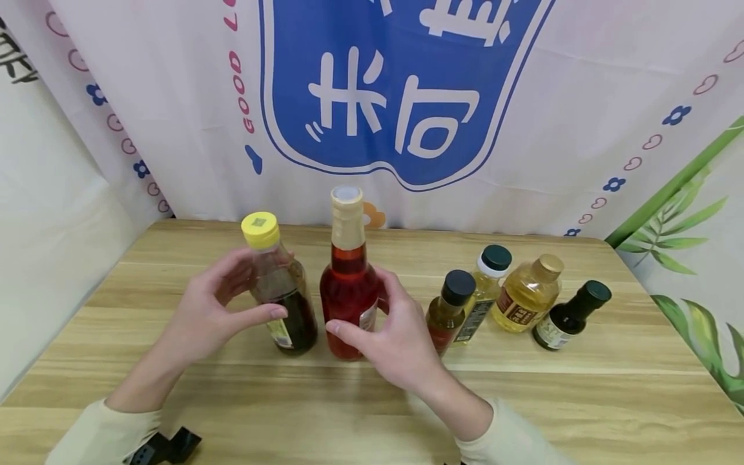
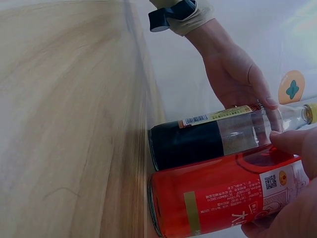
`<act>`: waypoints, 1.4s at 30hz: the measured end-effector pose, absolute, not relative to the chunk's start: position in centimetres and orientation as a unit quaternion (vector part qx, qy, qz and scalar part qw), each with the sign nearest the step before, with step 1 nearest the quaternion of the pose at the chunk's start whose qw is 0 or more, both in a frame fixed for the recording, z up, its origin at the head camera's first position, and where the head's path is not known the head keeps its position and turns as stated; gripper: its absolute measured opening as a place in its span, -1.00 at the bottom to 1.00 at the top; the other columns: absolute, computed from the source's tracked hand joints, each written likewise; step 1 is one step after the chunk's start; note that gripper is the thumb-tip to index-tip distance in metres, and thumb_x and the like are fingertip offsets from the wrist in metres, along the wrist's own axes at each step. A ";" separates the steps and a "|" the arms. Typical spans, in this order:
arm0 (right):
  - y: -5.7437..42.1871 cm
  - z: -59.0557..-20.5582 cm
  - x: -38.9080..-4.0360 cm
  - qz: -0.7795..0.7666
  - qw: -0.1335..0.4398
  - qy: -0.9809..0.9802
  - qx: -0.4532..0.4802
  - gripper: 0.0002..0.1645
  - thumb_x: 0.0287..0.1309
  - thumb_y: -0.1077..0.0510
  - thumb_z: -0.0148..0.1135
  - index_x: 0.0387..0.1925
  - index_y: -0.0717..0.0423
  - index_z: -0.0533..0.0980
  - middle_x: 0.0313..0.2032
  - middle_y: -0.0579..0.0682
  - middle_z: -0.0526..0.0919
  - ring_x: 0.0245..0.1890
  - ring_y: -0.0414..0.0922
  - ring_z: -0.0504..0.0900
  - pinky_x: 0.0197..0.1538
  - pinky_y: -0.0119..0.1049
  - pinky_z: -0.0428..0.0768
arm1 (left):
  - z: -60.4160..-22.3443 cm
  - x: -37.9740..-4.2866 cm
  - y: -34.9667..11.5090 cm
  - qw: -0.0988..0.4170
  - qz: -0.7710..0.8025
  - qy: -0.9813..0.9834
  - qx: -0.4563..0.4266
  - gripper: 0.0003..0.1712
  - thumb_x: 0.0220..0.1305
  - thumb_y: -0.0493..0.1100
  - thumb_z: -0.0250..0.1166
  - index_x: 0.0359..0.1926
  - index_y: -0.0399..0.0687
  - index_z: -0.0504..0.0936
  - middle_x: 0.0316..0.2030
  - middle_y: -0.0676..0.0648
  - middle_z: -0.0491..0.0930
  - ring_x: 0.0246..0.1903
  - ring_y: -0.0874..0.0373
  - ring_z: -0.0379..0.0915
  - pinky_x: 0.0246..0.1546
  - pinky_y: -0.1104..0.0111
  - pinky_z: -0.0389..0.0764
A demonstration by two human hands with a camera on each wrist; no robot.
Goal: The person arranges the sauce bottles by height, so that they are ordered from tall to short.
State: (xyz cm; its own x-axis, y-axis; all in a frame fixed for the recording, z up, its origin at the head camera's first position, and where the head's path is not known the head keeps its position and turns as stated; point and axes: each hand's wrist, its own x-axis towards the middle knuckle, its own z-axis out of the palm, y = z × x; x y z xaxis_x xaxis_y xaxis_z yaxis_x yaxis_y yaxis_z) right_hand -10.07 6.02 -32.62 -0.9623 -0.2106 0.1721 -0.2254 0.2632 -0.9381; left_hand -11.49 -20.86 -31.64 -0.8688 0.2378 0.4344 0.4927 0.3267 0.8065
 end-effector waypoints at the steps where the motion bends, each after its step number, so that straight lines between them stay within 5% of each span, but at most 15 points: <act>1: 6.0 -32.6 -10.1 0.592 0.008 -0.794 0.137 -0.03 0.09 0.01 0.65 0.47 0.00 0.36 0.24 -0.07 0.68 0.26 -0.12 0.66 0.45 0.02 0.58 | -31.6 -11.5 -20.9 0.116 -0.536 -0.804 -0.228 -0.15 0.05 -0.54 0.57 0.39 -0.19 0.52 0.19 0.22 0.69 0.13 0.37 0.65 0.16 0.60 0.65; 42: 5.8 -33.2 -10.3 0.596 0.021 -0.791 0.136 -0.06 0.03 0.06 0.70 0.41 0.00 0.42 0.21 -0.07 0.70 0.21 -0.13 0.69 0.41 -0.01 0.62 | -31.1 -11.0 -21.0 0.097 -0.519 -0.822 -0.213 -0.36 0.23 -0.43 0.51 0.31 -0.26 0.51 0.07 0.19 0.67 0.10 0.38 0.63 0.19 0.63 0.61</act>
